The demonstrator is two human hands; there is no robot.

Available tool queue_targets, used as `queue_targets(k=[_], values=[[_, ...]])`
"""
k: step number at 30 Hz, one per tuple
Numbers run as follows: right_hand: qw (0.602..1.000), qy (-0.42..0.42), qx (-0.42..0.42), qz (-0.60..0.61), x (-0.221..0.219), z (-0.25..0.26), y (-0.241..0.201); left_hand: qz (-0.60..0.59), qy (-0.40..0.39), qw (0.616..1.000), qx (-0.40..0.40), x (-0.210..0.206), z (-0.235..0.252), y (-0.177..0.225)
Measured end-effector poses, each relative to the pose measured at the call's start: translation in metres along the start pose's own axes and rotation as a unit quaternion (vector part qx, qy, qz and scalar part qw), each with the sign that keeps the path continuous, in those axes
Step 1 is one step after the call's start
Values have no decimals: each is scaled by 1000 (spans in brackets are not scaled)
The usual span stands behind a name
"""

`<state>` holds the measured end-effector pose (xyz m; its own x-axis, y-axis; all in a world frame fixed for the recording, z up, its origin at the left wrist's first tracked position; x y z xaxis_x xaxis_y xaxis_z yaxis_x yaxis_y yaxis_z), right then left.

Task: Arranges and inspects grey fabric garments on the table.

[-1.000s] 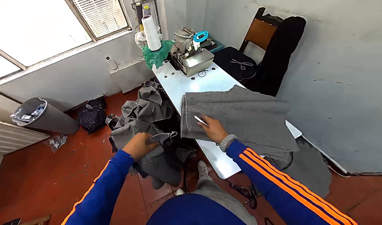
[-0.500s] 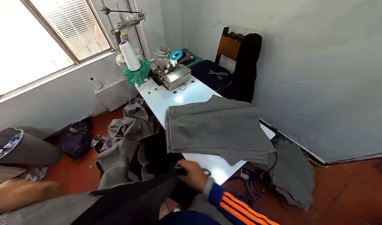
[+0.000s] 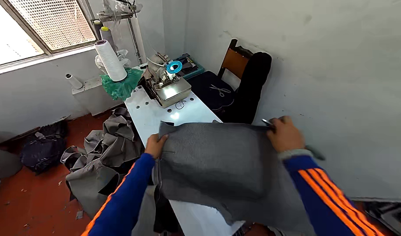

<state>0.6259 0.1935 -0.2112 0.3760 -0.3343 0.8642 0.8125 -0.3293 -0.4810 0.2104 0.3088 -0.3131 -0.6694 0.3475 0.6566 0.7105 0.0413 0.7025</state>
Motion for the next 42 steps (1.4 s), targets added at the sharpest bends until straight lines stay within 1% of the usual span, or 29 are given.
queue_targets(k=[1,2,3,4,5,7,8,9,10,11,12,13,14,16,17,18,19,20,22,23,24,28,30,32,34,36,38,42], values=[[998,-27,-51,7,-28,11,9,31,-7,999,39,-21,27,-15],[997,-40,-71,15,-51,14,10,47,0,996,71,-34,45,-29],[996,-48,-66,25,-69,9,8,48,22,994,91,-40,53,-45],[996,-66,-50,35,-82,-1,4,39,51,993,101,-41,53,-61],[994,-100,-28,45,-93,-15,0,26,80,990,110,-36,45,-81],[976,-200,32,77,-105,-47,-11,21,120,980,160,-26,9,-133],[959,-257,61,99,-111,-63,-19,43,113,972,199,-27,-15,-163],[939,-312,80,119,-117,-78,-27,71,76,967,231,-38,-38,-191],[921,-353,97,135,-126,-92,-38,93,28,967,236,-57,-58,-214],[905,-383,110,146,-136,-106,-51,98,-15,972,215,-80,-72,-227],[892,-411,117,146,-147,-118,-66,100,-56,977,180,-103,-79,-231],[881,-439,118,132,-158,-127,-83,107,-99,979,144,-122,-81,-227],[870,-469,113,103,-169,-134,-99,126,-152,973,121,-135,-82,-219],[853,-512,99,17,-193,-146,-129,178,-253,946,93,-144,-86,-205],[847,-522,96,-25,-206,-151,-140,198,-291,933,76,-146,-92,-205],[843,-525,100,-59,-219,-157,-148,205,-320,923,63,-148,-98,-208],[840,-526,108,-78,-231,-163,-155,180,-329,925,58,-146,-106,-213],[837,-528,117,-86,-242,-169,-161,128,-316,938,65,-142,-114,-218],[834,-528,125,-100,-260,-182,-167,46,-242,964,105,-129,-125,-219],[833,-527,125,-109,-266,-187,-170,39,-214,970,112,-125,-125,-216],[832,-528,120,-119,-269,-191,-172,49,-202,972,108,-124,-120,-212],[831,-523,111,-151,-272,-201,-177,125,-231,961,82,-141,-95,-195],[828,-522,118,-169,-276,-205,-177,156,-251,952,76,-156,-93,-205],[825,-520,127,-182,-280,-206,-180,164,-236,955,72,-160,-99,-226],[822,-519,134,-193,-286,-206,-187,120,-228,963,83,-149,-113,-244],[820,-520,145,-187,-293,-208,-195,61,-242,965,83,-134,-135,-247],[820,-523,157,-174,-302,-213,-203,40,-254,963,82,-118,-160,-234],[809,-541,176,-150,-317,-218,-209,67,-264,956,106,-87,-194,-194]])
Point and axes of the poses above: each hand's wrist, its own z-axis towards the middle knuckle, its own x-axis out of the back of the hand, y = z × x, the point moved 3 cm from there along z, towards the middle knuckle, and after that the axes turned 12 degrees about z, right-handed, at the moved point
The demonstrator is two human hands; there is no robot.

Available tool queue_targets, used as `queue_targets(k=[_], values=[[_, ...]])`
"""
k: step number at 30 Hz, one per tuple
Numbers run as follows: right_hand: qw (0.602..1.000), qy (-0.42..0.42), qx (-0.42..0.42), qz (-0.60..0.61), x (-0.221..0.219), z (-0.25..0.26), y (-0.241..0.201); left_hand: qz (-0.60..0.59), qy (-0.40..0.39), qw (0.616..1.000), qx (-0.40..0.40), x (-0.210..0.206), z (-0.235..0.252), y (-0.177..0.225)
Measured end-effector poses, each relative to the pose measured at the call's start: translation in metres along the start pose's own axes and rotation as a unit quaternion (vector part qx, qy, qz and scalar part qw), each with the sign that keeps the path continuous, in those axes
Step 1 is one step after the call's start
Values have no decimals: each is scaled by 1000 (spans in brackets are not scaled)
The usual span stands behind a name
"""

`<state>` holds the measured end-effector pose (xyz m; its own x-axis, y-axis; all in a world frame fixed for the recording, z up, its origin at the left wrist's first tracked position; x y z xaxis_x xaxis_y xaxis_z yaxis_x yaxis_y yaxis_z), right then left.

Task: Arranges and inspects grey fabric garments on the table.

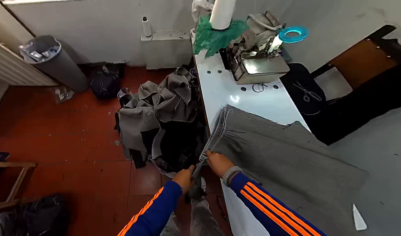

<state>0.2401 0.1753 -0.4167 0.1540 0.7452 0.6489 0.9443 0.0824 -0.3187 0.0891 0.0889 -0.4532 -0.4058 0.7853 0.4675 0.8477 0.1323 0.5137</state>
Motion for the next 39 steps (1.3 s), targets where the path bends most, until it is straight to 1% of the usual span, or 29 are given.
queue_targets(k=[2,4,6,8,10,11,13,14,15,16,18,20,21,22,23,25,26,27,28,29,30,31,32,33,35,37,38,39], values=[[1000,13,-1,17,5,0,6,21,11,1000,-5,8,-15,7],[997,46,10,60,19,-11,15,51,21,998,-18,22,-32,11],[983,79,76,149,32,-36,26,72,32,996,-31,45,-60,15],[946,58,162,276,38,-74,30,67,69,993,-73,74,-101,24],[903,-7,208,377,28,-110,21,61,102,980,-162,100,-150,43],[893,-28,217,393,17,-123,14,63,119,966,-221,110,-177,55],[902,-34,223,369,-15,-130,0,69,145,919,-359,125,-226,77],[911,-29,224,345,-35,-126,-6,71,139,894,-420,130,-247,87],[911,-21,231,342,-53,-123,-14,74,124,872,-468,135,-264,95],[904,-9,237,357,-66,-125,-25,78,108,857,-498,141,-278,101],[890,20,236,389,-72,-142,-44,79,105,842,-523,154,-299,105],[905,52,229,355,-56,-176,-38,73,161,843,-508,172,-316,101],[911,92,221,336,-41,-202,-23,67,205,845,-490,181,-324,100],[909,148,208,329,-25,-234,0,53,248,844,-473,188,-329,99],[898,226,199,322,-10,-271,26,34,281,841,-461,193,-327,96],[868,371,183,275,18,-357,77,-12,305,834,-459,192,-307,98],[866,402,161,249,35,-403,93,-38,308,832,-459,186,-291,105],[874,405,130,234,53,-444,103,-64,315,833,-451,180,-273,116],[883,401,92,225,72,-476,107,-93,327,833,-436,174,-256,132],[884,414,56,212,92,-492,108,-124,340,834,-418,170,-235,148],[876,446,25,182,111,-494,111,-147,350,835,-400,168,-210,164],[861,491,-1,134,133,-482,118,-163,355,837,-383,169,-180,178],[848,522,-26,86,154,-459,132,-170,355,847,-358,170,-146,191],[848,521,-61,78,176,-428,148,-169,352,864,-317,171,-110,201],[857,476,-149,129,211,-346,193,-133,352,900,-218,167,-31,212],[852,444,-205,188,219,-256,241,-69,327,935,-115,158,46,215],[848,433,-220,211,214,-220,257,-21,310,948,-67,153,80,212],[849,420,-226,228,207,-192,262,23,292,956,-30,149,108,206]])
Point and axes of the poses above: each hand's wrist, its own z-axis towards the middle knuckle, its own x-axis out of the back of the hand, y = z × x, the point moved 3 cm from there along z, towards the middle knuckle, and after that the axes turned 12 degrees about z, right-handed, at the moved point
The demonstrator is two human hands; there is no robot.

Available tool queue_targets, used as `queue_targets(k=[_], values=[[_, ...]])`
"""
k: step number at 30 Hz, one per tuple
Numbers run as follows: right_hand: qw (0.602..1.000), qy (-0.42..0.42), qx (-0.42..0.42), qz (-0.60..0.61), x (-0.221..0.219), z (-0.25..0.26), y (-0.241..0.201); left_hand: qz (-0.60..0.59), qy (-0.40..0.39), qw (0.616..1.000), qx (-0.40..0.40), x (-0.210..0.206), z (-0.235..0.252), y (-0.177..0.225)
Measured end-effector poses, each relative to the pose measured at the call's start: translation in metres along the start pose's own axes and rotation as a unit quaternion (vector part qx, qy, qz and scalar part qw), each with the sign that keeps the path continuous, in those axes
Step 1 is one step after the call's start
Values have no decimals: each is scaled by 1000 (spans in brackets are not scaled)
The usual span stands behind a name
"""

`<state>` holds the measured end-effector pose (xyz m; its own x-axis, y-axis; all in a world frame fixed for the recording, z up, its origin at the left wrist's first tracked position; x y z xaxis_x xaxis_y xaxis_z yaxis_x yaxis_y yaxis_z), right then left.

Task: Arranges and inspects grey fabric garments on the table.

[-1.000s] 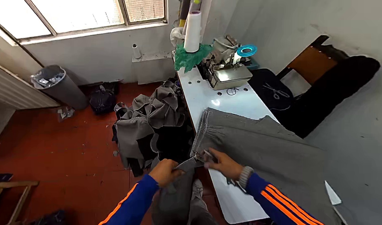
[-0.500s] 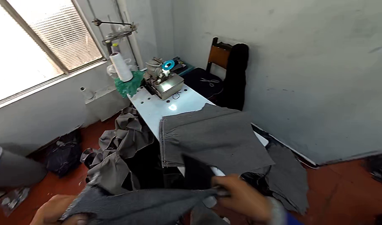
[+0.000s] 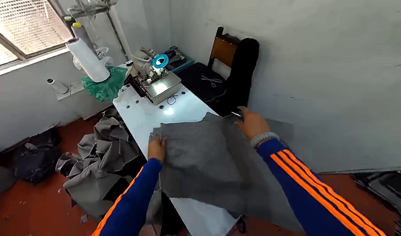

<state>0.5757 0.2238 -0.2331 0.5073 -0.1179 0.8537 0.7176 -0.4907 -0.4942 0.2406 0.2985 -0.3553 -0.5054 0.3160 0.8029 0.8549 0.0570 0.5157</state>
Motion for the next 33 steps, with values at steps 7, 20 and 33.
queue_targets(k=[7,20,33], values=[[956,-276,82,-58,-133,-57,11,-54,97,992,61,-37,6,-123],[883,-414,171,-142,-218,-160,-104,28,-308,949,56,-113,-111,-212],[916,-358,181,25,-260,-191,-130,92,-222,970,-45,57,-197,-170]])
Point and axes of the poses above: each hand's wrist, its own z-axis towards the middle knuckle, its own x-axis out of the back of the hand, y = z × x, the point moved 3 cm from there along z, towards the middle knuckle, and after that the axes turned 12 degrees about z, right-handed, at the moved point
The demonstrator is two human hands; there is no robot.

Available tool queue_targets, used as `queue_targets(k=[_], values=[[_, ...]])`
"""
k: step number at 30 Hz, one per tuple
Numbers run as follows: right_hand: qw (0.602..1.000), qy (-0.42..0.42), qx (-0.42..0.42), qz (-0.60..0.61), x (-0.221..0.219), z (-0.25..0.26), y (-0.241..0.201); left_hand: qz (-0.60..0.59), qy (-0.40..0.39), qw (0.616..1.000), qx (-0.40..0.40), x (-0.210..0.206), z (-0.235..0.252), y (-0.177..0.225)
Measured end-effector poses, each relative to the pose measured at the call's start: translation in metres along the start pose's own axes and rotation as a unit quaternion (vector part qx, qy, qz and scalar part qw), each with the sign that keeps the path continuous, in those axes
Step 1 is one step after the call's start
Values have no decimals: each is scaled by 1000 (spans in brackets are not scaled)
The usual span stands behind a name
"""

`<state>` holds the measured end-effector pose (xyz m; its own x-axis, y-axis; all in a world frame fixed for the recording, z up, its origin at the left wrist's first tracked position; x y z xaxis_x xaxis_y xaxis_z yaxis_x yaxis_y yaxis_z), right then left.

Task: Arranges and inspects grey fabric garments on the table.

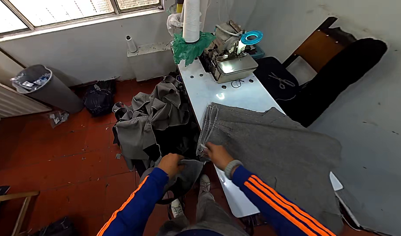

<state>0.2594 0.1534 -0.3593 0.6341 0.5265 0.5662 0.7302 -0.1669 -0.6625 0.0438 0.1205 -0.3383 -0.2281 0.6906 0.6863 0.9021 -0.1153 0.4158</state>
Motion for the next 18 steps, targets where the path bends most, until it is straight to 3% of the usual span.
queue_targets(k=[3,5,8,10,12,15,18], values=[[976,11,94,195,25,-54,-21,-42,146,988,-20,48,-53,12],[959,24,128,251,20,-82,-46,-44,204,976,-55,75,-91,35],[958,60,170,224,-12,-81,-56,-9,287,940,-186,106,-146,72],[964,91,159,192,-36,-69,-34,-7,350,896,-272,128,-184,80],[968,111,133,183,-45,-73,-8,-22,390,868,-307,148,-213,71],[956,169,156,182,-8,-136,14,-98,399,866,-285,157,-232,51],[923,292,210,136,76,-238,36,-209,381,865,-250,148,-224,54]])
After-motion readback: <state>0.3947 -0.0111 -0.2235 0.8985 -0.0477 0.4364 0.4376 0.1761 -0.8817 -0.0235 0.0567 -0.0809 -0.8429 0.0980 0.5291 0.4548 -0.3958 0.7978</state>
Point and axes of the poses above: each hand's wrist, its own z-axis towards the middle knuckle, its own x-axis out of the back of the hand, y = z × x, the point moved 3 cm from there along z, towards the middle knuckle, and after that the axes turned 12 degrees about z, right-handed, at the moved point
